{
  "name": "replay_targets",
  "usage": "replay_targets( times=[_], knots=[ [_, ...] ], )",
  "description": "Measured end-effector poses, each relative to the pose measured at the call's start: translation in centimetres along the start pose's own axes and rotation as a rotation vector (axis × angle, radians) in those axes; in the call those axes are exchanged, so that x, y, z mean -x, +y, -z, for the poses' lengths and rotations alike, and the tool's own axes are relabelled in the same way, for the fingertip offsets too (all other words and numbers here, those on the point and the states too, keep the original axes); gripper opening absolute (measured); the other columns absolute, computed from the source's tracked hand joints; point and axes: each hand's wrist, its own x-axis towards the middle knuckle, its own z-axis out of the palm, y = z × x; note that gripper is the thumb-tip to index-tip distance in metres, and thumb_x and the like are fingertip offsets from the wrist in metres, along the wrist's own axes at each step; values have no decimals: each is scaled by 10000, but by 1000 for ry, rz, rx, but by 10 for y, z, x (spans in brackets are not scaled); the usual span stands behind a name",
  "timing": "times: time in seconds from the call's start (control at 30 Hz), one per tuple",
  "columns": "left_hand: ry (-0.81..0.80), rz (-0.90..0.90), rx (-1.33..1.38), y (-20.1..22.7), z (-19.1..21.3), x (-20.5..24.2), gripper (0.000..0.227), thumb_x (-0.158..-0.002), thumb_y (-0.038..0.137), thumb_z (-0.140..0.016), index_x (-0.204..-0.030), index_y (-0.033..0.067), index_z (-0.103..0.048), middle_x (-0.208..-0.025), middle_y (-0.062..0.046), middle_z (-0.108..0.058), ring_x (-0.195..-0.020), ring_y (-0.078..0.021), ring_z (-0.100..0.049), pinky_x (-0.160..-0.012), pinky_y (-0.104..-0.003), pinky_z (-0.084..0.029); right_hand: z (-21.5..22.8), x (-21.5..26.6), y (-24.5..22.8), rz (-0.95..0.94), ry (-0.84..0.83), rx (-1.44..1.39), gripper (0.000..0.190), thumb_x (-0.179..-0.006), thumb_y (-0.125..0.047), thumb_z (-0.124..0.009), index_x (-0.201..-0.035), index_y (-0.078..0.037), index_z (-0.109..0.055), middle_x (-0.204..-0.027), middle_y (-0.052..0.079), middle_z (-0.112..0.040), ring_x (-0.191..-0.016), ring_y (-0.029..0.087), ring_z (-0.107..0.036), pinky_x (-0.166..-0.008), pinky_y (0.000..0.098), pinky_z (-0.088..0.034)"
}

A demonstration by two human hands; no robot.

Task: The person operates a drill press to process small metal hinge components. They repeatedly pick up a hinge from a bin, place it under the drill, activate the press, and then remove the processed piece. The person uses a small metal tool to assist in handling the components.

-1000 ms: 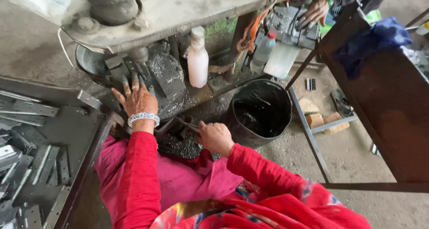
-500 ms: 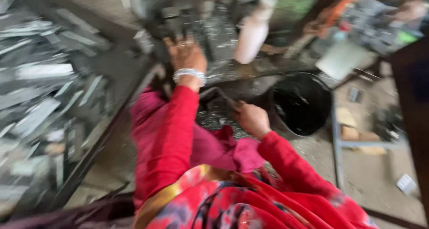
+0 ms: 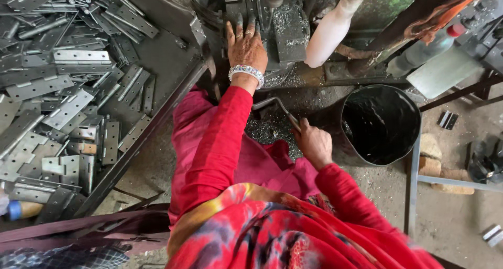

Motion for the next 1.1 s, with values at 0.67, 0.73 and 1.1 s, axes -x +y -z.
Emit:
replay_targets(
  times=[0.67, 0.73, 1.1],
  knots=[
    [-49, 548, -360, -220, 99, 122, 686, -919, 484, -650, -1380, -13, -549, -1377, -268, -558, -1334, -433, -465, -1167, -579, -228, 121, -22, -65, 254, 716, 88, 181, -1079, -305, -689, -1044, -129, -712, -864, 68, -722, -731, 275, -707, -702, 405, -535],
    [-77, 578, -384, -224, 89, 123, 671, -948, 490, -641, -1388, -7, -545, -1367, -260, -569, -1334, -436, -478, -1188, -570, -272, 119, -20, -67, 260, 720, 92, 190, -1084, -301, -689, -1017, -124, -704, -888, 65, -720, -769, 284, -705, -726, 408, -532],
    [167, 573, -354, -215, 86, 130, 279, -836, 177, -708, -1103, 96, -682, -1154, -136, -624, -1054, -338, -644, -795, -432, -577, 116, -11, -71, 245, 713, 82, 158, -1043, -277, -698, -987, -129, -706, -853, 61, -705, -753, 284, -695, -719, 407, -525]
  ],
)
